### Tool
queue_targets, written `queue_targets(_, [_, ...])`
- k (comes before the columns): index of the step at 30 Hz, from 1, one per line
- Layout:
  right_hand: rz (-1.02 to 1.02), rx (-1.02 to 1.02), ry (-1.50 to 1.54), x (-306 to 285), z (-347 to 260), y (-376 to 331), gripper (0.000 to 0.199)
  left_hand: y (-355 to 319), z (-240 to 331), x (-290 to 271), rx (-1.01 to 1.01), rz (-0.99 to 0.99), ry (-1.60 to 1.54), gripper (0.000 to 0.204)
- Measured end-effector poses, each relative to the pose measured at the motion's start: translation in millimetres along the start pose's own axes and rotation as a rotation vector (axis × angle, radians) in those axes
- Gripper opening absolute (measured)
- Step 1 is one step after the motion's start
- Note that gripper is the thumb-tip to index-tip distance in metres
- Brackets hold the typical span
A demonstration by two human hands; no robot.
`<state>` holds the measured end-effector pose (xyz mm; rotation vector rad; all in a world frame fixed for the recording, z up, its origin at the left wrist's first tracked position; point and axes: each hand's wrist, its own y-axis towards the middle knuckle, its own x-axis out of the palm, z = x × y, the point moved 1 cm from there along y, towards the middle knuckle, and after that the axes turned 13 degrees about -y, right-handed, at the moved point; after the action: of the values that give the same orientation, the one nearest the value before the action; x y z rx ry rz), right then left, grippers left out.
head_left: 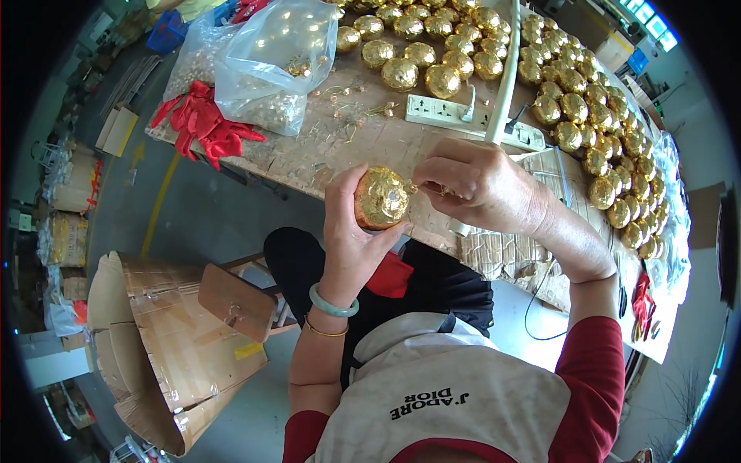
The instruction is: Gluing small hanging loops onto gold-colored ball ornaments using a hot glue gun.
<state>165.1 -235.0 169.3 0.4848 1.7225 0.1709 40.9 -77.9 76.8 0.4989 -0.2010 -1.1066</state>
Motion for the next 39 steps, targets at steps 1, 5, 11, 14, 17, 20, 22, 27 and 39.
queue_targets(1, [-0.019, -0.006, -0.018, 0, 0, 0, 0.022, 0, 1, 1, 0.015, -0.006, 0.025, 0.079])
queue_targets(5, [-0.058, -0.049, -0.076, 0, -2, 2, 0.023, 1, 3, 2, 0.024, -0.01, 0.048, 0.08])
queue_targets(11, [-0.069, -0.07, -0.067, 3, -3, 4, 0.022, 1, 2, 4, 0.015, -0.011, 0.048, 0.081])
queue_targets(14, [-0.063, -0.07, -0.06, 3, -5, 5, 0.022, 0, -1, 4, 0.009, -0.006, 0.032, 0.081])
queue_targets(17, [-0.09, -0.083, -0.084, 5, -5, 6, 0.022, -1, 1, 4, 0.007, -0.01, 0.04, 0.081])
queue_targets(20, [-0.094, -0.102, -0.108, 4, -6, 8, 0.022, 0, 2, 4, 0.01, -0.009, 0.046, 0.081])
queue_targets(22, [-0.097, -0.112, -0.113, 4, -5, 7, 0.022, -1, 0, 4, 0.005, -0.011, 0.038, 0.081])
queue_targets(27, [-0.113, -0.108, -0.096, 4, -5, 8, 0.024, -2, -1, 4, -0.01, -0.012, 0.047, 0.081])
queue_targets(39, [-0.128, -0.216, -0.162, 10, -8, 14, 0.022, -3, 0, 4, 0.028, -0.023, 0.053, 0.078])
